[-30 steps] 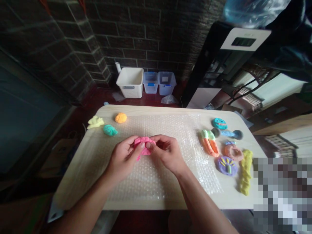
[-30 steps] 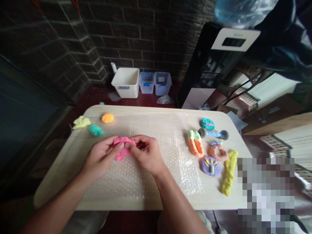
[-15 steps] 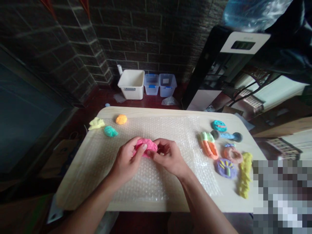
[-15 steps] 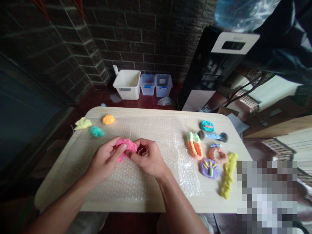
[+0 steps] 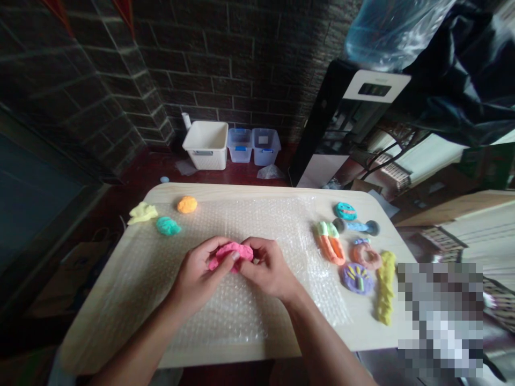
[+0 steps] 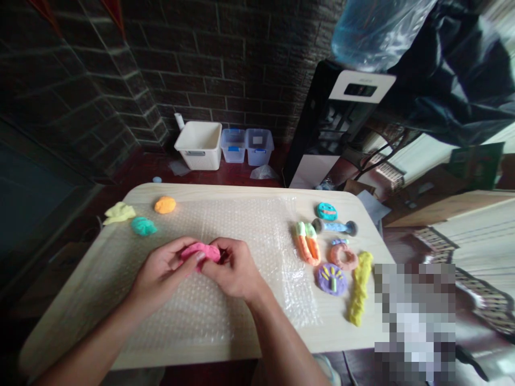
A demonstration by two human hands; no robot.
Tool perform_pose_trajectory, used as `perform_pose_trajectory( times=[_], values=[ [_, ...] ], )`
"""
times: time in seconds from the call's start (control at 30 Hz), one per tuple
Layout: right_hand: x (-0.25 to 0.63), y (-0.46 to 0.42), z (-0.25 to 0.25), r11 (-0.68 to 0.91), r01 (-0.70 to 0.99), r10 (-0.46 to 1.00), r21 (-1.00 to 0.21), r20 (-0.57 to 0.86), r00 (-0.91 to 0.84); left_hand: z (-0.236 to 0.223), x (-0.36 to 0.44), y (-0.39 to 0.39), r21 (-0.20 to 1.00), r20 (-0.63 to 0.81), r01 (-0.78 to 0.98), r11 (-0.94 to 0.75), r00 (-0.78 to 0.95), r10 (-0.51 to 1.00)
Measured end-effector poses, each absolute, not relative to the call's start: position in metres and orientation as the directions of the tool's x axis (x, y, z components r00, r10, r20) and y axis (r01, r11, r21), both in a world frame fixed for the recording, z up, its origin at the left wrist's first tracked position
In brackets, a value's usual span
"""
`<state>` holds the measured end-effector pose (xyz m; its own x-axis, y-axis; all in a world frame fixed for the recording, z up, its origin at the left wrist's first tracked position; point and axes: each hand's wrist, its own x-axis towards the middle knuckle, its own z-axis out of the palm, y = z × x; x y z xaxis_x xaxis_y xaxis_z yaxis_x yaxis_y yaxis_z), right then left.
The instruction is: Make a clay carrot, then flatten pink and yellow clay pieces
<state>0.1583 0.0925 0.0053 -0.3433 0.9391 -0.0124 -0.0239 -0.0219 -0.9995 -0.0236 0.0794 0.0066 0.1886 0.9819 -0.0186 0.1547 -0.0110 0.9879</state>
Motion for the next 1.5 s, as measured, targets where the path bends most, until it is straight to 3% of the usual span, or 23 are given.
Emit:
perform_pose_trajectory(
  times=[0.2,0.47,0.7,1.27,1.5],
  values=[
    [0.159,0.091,0.005,-0.002,0.018,0.933,-1.0,-0.008,-0.359,0.006,-0.025,0.079,0.989,-0.016,0.149,-0.017,0.216,0.976],
    [0.154,0.091,-0.001,-0.102,-0.093,0.951,-0.99,-0.07,-0.302,0.012,-0.026,0.082,0.99,-0.057,0.136,0.046,0.078,0.995],
    [0.152,0.092,0.002,-0.149,-0.104,0.957,-0.983,-0.117,-0.267,0.009,-0.025,0.081,0.983,-0.047,0.181,0.031,0.084,0.995],
    [0.157,0.09,-0.004,-0.069,-0.024,0.938,-0.997,-0.057,-0.342,0.008,-0.019,0.076,0.986,-0.081,0.152,0.066,0.098,0.992],
    [0.152,0.094,-0.007,-0.133,-0.184,0.957,-0.974,-0.078,-0.278,0.015,-0.018,0.081,0.995,-0.089,0.059,0.084,0.094,0.992]
  ],
)
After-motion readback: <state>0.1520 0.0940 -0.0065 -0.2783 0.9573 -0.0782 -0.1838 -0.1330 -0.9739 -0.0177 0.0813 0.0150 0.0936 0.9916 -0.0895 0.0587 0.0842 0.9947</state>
